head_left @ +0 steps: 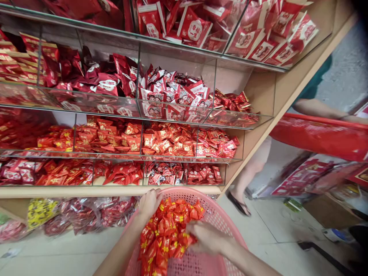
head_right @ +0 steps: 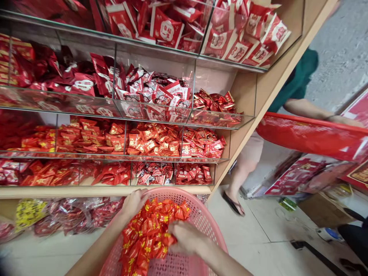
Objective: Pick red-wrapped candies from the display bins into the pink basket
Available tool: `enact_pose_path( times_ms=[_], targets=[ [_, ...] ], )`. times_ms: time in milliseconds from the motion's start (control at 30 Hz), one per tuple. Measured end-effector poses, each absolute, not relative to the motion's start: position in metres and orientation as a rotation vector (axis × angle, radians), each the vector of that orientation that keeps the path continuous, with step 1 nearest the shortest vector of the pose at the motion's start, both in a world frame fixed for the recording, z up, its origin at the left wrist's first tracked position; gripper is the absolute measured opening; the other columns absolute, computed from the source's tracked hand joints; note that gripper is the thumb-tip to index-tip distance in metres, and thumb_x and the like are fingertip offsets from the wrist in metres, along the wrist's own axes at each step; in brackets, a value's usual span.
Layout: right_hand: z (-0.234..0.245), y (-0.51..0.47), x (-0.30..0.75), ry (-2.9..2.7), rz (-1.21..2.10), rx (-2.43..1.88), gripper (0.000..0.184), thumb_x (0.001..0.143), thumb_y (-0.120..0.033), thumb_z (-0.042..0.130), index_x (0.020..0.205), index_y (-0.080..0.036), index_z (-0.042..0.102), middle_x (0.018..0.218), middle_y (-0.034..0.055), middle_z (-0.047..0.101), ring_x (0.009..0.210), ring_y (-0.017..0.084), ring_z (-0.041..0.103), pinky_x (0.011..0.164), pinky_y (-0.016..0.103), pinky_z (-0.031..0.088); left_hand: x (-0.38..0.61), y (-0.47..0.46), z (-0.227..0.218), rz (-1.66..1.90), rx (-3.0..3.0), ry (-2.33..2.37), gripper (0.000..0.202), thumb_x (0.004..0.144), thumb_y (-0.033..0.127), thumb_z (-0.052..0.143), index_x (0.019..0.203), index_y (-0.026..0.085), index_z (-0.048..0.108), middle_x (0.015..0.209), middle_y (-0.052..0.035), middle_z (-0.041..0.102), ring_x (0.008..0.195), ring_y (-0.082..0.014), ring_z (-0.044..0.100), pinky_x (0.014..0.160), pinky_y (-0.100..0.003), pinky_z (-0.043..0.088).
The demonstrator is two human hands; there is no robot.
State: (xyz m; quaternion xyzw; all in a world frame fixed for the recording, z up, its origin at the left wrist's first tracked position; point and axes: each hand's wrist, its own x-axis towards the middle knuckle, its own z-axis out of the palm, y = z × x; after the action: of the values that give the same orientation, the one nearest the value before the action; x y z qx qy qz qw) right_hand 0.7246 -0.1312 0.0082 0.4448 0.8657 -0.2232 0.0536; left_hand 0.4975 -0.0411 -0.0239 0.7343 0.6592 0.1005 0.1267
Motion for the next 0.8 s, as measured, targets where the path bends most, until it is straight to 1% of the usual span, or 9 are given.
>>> enact_pose_path(
  times_ms=[167, 233, 333, 433, 500, 567, 700, 767, 800],
  targets=[
    [0.021, -0.074, 0.712, 2.707, -0.499, 1.729, 0.026, 0.080, -0.033, 0.052, 0.100, -0.017, 0.053, 0.101, 0.0087, 0.057, 0.091, 0.021, 0.055, 0.076, 0.029, 0.040, 0.499, -0.041, -0.026, 0.301, 2.145, 1.948, 0.042, 0.088, 0.043, 0.032, 0.112, 0.023, 0.058, 0.096, -0.0097, 0.066, 0.084, -0.0207, 0.063, 0.070, -0.027, 0.045],
    [0.018, -0.065, 0.706, 2.693, -0.409, 1.834, 0.028, 0.081, -0.032, 0.051, 0.105, -0.017, 0.050, 0.106, 0.0099, 0.054, 0.093, 0.022, 0.055, 0.076, 0.030, 0.041, 0.498, -0.041, -0.027, 0.312, 2.135, 1.952, 0.041, 0.087, 0.043, 0.033, 0.113, 0.023, 0.058, 0.098, -0.0094, 0.066, 0.085, -0.0207, 0.063, 0.070, -0.027, 0.045],
    [0.015, -0.072, 0.699, 2.750, -0.286, 1.894, 0.028, 0.085, -0.031, 0.046, 0.111, -0.020, 0.044, 0.111, 0.0090, 0.050, 0.094, 0.021, 0.055, 0.073, 0.030, 0.042, 0.496, -0.041, -0.026, 0.311, 2.132, 1.950, 0.040, 0.088, 0.042, 0.032, 0.111, 0.024, 0.059, 0.096, -0.0088, 0.066, 0.084, -0.0200, 0.064, 0.070, -0.026, 0.044],
    [0.015, -0.094, 0.697, 2.860, -0.289, 1.743, 0.020, 0.089, -0.030, 0.037, 0.104, -0.022, 0.046, 0.104, 0.0060, 0.052, 0.088, 0.018, 0.055, 0.070, 0.028, 0.043, 0.496, -0.041, -0.026, 0.327, 2.135, 1.931, 0.039, 0.088, 0.043, 0.032, 0.109, 0.025, 0.059, 0.094, -0.0082, 0.066, 0.084, -0.0192, 0.064, 0.069, -0.026, 0.043],
    [0.012, -0.109, 0.696, 2.895, -0.353, 1.494, 0.016, 0.088, -0.032, 0.040, 0.095, -0.021, 0.050, 0.097, 0.0043, 0.054, 0.085, 0.017, 0.055, 0.068, 0.027, 0.044, 0.497, -0.041, -0.027, 0.350, 2.140, 1.908, 0.039, 0.088, 0.044, 0.032, 0.110, 0.025, 0.058, 0.094, -0.0081, 0.066, 0.085, -0.0190, 0.063, 0.069, -0.025, 0.043],
    [0.004, -0.121, 0.694, 2.874, -0.385, 1.252, 0.020, 0.083, -0.037, 0.049, 0.092, -0.019, 0.053, 0.095, 0.0042, 0.056, 0.085, 0.018, 0.056, 0.067, 0.027, 0.045, 0.497, -0.041, -0.027, 0.360, 2.140, 1.899, 0.040, 0.088, 0.045, 0.032, 0.111, 0.025, 0.058, 0.095, -0.0082, 0.066, 0.086, -0.0186, 0.063, 0.071, -0.025, 0.043],
    [-0.025, -0.138, 0.685, 2.715, -0.311, 1.113, 0.045, 0.069, -0.049, 0.064, 0.098, -0.016, 0.056, 0.101, 0.0091, 0.057, 0.092, 0.025, 0.056, 0.072, 0.034, 0.048, 0.498, -0.041, -0.028, 0.374, 2.138, 1.897, 0.043, 0.087, 0.047, 0.032, 0.113, 0.025, 0.058, 0.098, -0.0080, 0.066, 0.088, -0.0189, 0.063, 0.073, -0.025, 0.043],
    [-0.037, -0.145, 0.679, 2.652, -0.248, 1.109, 0.048, 0.064, -0.047, 0.069, 0.097, -0.015, 0.057, 0.101, 0.0101, 0.058, 0.091, 0.027, 0.057, 0.071, 0.035, 0.049, 0.497, -0.041, -0.028, 0.386, 2.144, 1.886, 0.042, 0.087, 0.047, 0.032, 0.113, 0.025, 0.058, 0.098, -0.0076, 0.065, 0.087, -0.0193, 0.063, 0.073, -0.026, 0.043],
    [-0.041, -0.147, 0.676, 2.640, -0.206, 1.106, 0.042, 0.066, -0.041, 0.069, 0.096, -0.015, 0.058, 0.100, 0.0098, 0.058, 0.089, 0.026, 0.058, 0.070, 0.034, 0.049, 0.497, -0.041, -0.028, 0.391, 2.146, 1.881, 0.042, 0.087, 0.046, 0.032, 0.113, 0.025, 0.058, 0.099, -0.0074, 0.065, 0.087, -0.0192, 0.063, 0.073, -0.026, 0.043]
  ],
)
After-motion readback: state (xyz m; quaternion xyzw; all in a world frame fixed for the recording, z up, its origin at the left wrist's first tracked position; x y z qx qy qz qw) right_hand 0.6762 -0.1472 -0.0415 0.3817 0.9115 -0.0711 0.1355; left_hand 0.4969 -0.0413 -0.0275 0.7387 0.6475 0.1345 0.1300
